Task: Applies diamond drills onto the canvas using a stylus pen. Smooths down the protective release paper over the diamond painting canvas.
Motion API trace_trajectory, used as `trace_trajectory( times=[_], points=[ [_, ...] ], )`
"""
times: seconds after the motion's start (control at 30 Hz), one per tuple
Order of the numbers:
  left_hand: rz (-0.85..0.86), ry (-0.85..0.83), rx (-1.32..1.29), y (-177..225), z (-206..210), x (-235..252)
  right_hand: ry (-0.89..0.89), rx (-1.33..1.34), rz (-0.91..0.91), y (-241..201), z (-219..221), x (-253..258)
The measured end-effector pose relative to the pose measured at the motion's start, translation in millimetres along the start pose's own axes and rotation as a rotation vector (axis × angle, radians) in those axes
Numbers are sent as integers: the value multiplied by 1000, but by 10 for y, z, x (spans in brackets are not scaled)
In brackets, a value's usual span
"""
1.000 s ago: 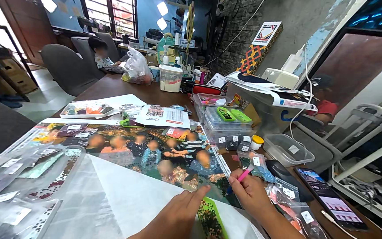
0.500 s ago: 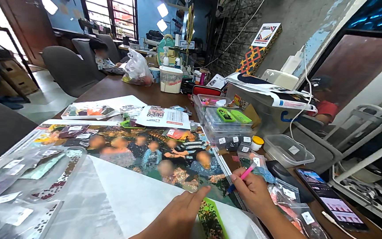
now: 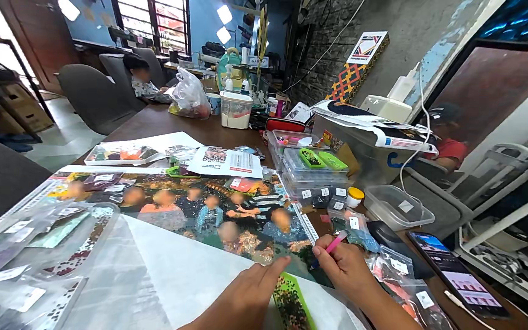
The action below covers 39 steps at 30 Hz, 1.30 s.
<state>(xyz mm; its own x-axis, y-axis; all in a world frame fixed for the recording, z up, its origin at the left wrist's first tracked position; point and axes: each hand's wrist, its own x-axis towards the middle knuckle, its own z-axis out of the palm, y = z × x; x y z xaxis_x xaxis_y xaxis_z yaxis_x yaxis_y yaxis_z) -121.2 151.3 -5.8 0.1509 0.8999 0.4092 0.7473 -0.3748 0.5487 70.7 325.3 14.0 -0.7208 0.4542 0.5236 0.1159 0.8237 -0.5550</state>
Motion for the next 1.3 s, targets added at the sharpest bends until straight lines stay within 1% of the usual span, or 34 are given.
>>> trace_trajectory(
  times=[0.17, 0.4, 0.53, 0.73, 0.83, 1.03, 1.1, 1.3],
  points=[
    [2, -10, 3, -1, -7, 1, 31, 60, 59, 29, -47, 13],
    [-2, -12, -24, -6, -14, 0, 20, 73, 54, 29, -30, 2],
    [4, -13, -22, -16, -8, -3, 20, 62, 35, 43, -20, 2],
    [21, 12, -2, -24, 8, -4, 13, 13, -42, 41, -15, -7],
    [21, 6, -1, -21, 1, 4, 56, 5, 18, 15, 10, -15],
    [-4, -14, -6, -2, -13, 4, 85, 98, 247, -56, -9, 0],
    [-17, -25, -13, 6, -22, 3, 99, 111, 263, -61, -15, 8],
    [-5, -20, -32, 7, -28, 3, 94, 105, 234, -20, -7, 3]
  ],
)
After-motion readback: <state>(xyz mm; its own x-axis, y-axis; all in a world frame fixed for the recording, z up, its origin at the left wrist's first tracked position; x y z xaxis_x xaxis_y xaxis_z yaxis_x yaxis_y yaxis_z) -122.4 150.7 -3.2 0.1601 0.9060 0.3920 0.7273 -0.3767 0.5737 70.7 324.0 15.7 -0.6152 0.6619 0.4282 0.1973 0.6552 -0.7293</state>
